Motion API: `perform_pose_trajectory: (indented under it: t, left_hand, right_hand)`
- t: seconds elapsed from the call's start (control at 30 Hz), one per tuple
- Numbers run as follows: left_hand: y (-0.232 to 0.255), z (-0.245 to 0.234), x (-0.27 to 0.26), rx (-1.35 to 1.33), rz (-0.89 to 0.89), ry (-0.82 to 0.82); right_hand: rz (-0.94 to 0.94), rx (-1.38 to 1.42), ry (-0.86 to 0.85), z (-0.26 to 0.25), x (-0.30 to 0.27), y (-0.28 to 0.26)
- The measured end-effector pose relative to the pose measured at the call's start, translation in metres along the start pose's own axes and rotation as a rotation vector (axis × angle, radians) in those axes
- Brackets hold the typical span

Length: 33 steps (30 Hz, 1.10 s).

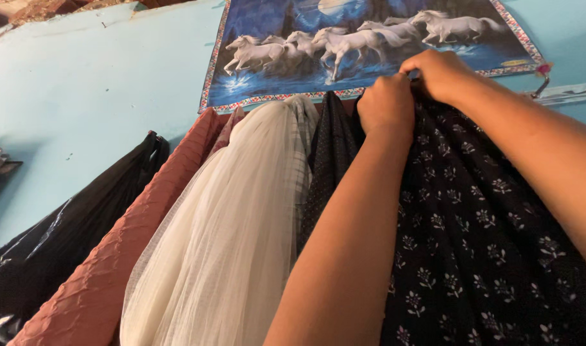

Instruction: The person picks up various garments from a pile on a chair, unfolds them, and hangs them on a wall-mounted hook rack. The items include a white scarf, a dark patterned cloth, a dark blue cloth, a patterned black cloth, a beige cloth, and an orange patterned cloth. The person handles each item one at a time.

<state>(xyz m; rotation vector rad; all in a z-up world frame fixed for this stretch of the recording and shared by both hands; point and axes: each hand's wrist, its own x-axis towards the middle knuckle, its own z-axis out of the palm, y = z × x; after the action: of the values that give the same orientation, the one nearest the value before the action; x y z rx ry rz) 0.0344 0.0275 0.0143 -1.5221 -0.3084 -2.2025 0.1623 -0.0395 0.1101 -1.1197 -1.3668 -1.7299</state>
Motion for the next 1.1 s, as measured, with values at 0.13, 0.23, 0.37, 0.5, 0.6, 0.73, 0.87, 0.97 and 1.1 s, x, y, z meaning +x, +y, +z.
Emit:
perform_pose_trajectory:
  t: [0.13,0.23,0.37,0.5,0.6,0.73,0.87,0.97,1.1]
  left_hand:
    - [-0.005,0.003,-0.014,-0.037,-0.029,-0.036]
    - [-0.008,0.012,-0.027,-0.122,-0.044,0.029]
    - [-0.019,0.031,-0.041,-0.271,-0.180,-0.302]
    - [-0.037,0.046,-0.045,-0.874,-0.186,-0.707]
    - [-0.050,0.024,-0.067,-1.205,-0.450,-0.919]
    - [-0.039,0.017,-0.096,-1.604,-0.402,-0.670]
    - [-0.012,0.078,-0.125,-1.379,-0.367,-0.372]
    - [-0.006,0.103,-0.149,-0.499,0.261,-0.422]
    - [0.046,0.041,-0.188,-0.142,-0.136,-0.889]
  right_hand:
    - [-0.052,-0.023,0.044,0.006,-0.017,0.000]
    - [-0.063,-0.036,0.081,0.027,-0.032,0.009]
    - [0.003,0.329,0.096,0.050,-0.052,0.014]
    - [0.079,1.052,0.059,0.046,-0.110,-0.009]
    - [0.146,0.876,0.115,0.034,-0.122,-0.028]
    - [0.412,1.642,-0.278,0.005,-0.130,-0.058]
    - [0.215,0.663,-0.239,-0.035,-0.140,-0.083]
    - [0.307,0.346,-0.283,-0.051,-0.153,-0.094]
    - [0.532,0.041,-0.503,-0.079,-0.176,-0.093]
